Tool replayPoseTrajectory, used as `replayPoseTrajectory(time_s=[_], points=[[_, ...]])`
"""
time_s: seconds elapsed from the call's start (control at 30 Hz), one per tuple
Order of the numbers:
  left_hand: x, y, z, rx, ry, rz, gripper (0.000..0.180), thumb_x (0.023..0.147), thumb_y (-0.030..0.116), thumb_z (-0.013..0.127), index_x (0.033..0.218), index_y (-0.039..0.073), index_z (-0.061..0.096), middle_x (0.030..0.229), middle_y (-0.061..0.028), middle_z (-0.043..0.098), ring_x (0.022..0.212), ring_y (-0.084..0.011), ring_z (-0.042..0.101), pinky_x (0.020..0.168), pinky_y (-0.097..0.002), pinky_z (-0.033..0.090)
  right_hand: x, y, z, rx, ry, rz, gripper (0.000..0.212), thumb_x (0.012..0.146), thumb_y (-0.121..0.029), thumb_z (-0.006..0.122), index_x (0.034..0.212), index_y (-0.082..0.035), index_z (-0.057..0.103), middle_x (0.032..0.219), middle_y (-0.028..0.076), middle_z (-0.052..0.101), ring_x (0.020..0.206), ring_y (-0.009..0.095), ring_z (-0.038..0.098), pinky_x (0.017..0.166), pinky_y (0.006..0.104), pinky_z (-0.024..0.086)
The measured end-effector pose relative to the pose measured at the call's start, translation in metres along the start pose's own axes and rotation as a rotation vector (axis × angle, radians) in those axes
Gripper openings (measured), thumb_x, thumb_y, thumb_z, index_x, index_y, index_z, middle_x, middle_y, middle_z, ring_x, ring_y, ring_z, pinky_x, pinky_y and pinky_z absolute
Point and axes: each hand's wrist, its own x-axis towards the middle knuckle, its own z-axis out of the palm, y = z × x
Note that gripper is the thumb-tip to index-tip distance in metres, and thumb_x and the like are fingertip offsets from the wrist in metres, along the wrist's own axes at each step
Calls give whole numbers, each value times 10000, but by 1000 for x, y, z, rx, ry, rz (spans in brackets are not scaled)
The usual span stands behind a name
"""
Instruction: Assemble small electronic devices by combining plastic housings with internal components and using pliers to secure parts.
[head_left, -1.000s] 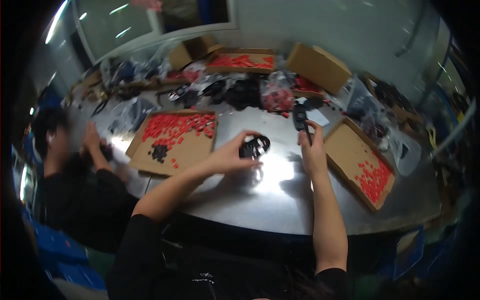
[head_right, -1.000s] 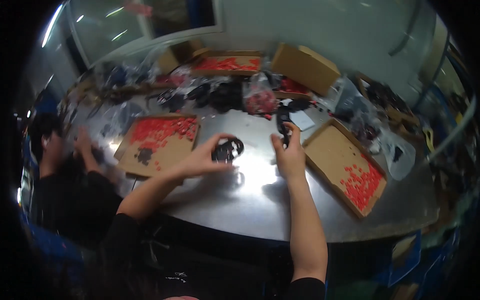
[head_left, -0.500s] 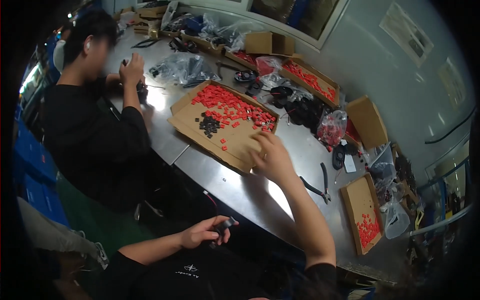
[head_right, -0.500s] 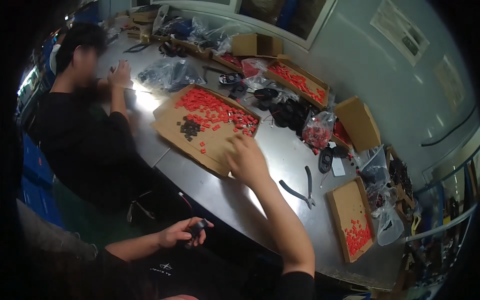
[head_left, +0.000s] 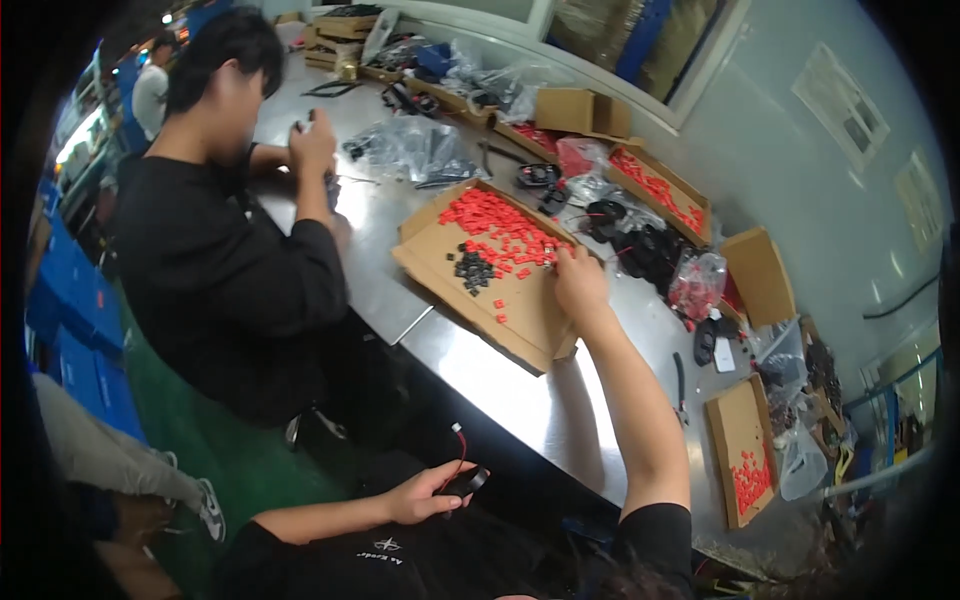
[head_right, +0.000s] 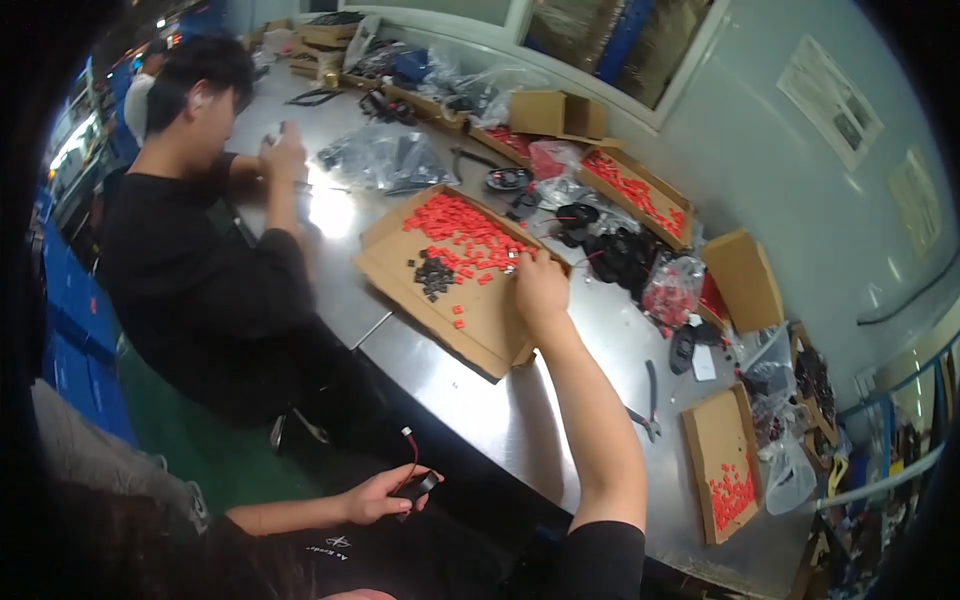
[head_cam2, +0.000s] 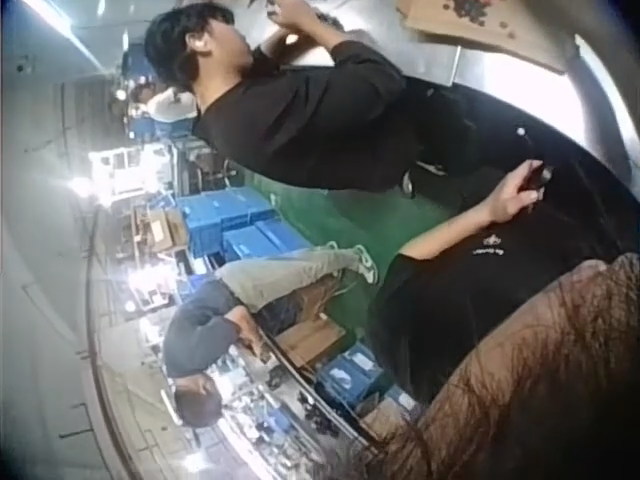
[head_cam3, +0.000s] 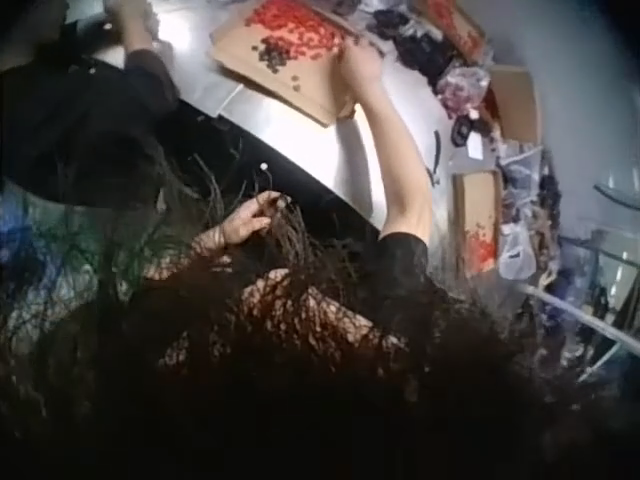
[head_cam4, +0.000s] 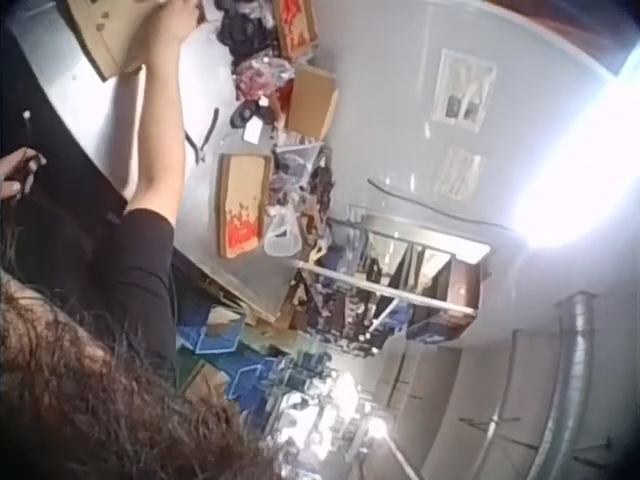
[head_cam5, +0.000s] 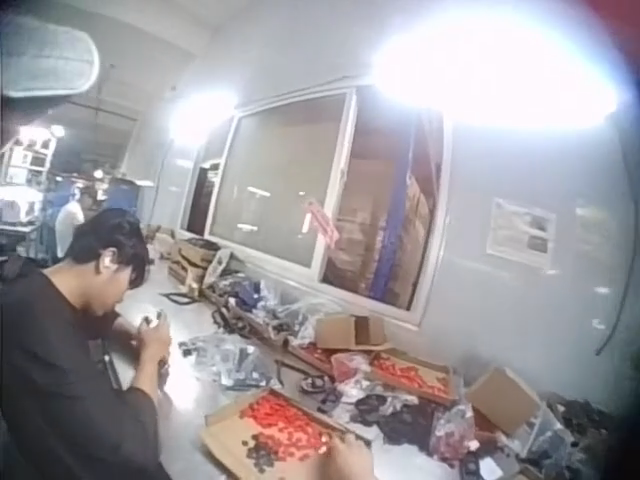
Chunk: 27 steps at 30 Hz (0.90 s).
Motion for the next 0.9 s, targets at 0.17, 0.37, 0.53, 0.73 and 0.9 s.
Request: replayPoseTrajectory(time_s=[0.17, 0.37, 0.53, 0.73, 0.9], points=[[23, 5, -6, 153, 25, 79, 677, 940, 242, 621, 1533, 16, 385, 1057, -26, 580, 905, -96, 549, 818, -252, 479, 0, 16, -18, -40, 118, -49, 109, 856, -134, 665, 929, -54, 677, 989, 165, 662, 903, 366, 689, 767, 491, 563], [18, 19, 5, 81, 85, 42, 719, 923, 300, 577, 1543, 3, 366, 1098, -33, 576, 952, -91, 539, 830, -241, 470, -87, 4, -90, 741, -146, 31, 185, 922, -119, 683, 1076, -18, 677, 809, 108, 717, 702, 178, 693, 665, 319, 535], [58, 59, 3, 43, 1, 45, 913, 862, 546, 576, 1542, -23, 359, 1077, -45, 598, 895, -98, 565, 788, -228, 463, -207, 44, -121, 886, -199, 196, 290, 961, -157, 691, 1212, -12, 689, 792, 55, 700, 714, 124, 671, 692, 278, 530], [219, 115, 36, -88, -298, 36, 859, 933, 632, 575, 1508, 24, 380, 989, -53, 593, 785, -100, 592, 695, -228, 477, -223, 92, -111, 1775, -24, 567, 262, 1012, -136, 643, 1228, -19, 552, 1009, 112, 663, 854, 184, 665, 763, 309, 572], [317, 111, 61, -375, -126, 0, 570, 1097, 497, 322, 1365, 27, 502, 805, -57, 595, 691, -126, 598, 612, -258, 486, -217, 105, -85, 1807, 150, 614, 356, 1000, -76, 651, 1333, -25, 533, 1106, 110, 686, 951, 172, 678, 814, 316, 599]])
